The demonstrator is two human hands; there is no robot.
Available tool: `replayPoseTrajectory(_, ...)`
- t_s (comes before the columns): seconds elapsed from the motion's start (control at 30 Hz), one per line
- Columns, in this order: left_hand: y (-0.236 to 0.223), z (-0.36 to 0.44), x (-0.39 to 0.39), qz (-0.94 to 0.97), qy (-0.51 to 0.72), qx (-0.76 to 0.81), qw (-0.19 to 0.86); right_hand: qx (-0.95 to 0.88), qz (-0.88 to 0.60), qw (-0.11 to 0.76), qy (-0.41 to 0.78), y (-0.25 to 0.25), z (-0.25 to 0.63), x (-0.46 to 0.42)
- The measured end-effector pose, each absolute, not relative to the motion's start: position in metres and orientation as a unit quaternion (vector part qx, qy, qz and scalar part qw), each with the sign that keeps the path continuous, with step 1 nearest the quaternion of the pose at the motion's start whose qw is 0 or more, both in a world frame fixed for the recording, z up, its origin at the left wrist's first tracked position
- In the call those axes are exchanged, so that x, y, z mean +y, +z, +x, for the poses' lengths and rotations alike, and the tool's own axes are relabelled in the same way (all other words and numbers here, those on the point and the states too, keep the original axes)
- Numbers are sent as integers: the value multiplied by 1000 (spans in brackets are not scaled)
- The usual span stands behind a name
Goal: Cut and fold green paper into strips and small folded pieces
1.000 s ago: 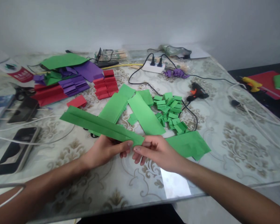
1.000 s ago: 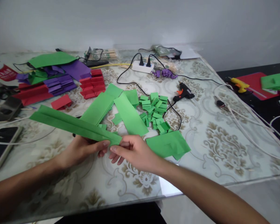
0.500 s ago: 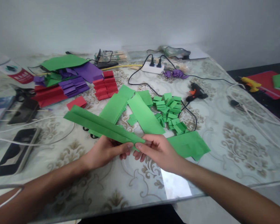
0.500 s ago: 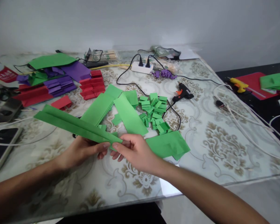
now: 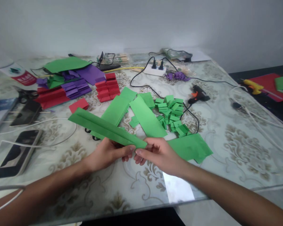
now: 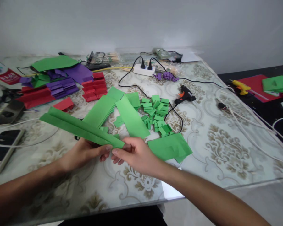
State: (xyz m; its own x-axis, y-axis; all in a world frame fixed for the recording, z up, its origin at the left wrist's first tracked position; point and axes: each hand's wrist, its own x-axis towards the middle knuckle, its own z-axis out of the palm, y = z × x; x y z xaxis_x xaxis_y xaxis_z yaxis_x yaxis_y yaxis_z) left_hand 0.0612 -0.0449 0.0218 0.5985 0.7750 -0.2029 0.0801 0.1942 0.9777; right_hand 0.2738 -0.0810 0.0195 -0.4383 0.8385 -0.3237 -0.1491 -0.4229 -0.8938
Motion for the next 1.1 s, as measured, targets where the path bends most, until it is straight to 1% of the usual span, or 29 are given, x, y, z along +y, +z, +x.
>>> replayPoseTrajectory(0.17,23,64,-46,584,263,376,669,-447,-409,324,727,20,274,-83)
replayPoseTrajectory(0.4,29,64,-43,584,312,399,634,-434,-419,339,722,19,273,-84)
replayPoseTrajectory(0.53,23,53,-34,578,322,426,617,-429,-424,345,719,20,274,-83)
replayPoseTrajectory(0.7,17,38,-17,554,362,462,591,-418,-428,359,716,20,276,-80)
replayPoseTrajectory(0.8,16,36,-13,544,370,472,587,-415,-435,352,717,20,277,-79)
replayPoseTrajectory(0.9,16,40,-16,550,357,461,598,-420,-445,328,720,22,278,-79)
replayPoseTrajectory(1.1,20,55,-37,604,282,428,610,-486,-445,301,689,24,275,-82)
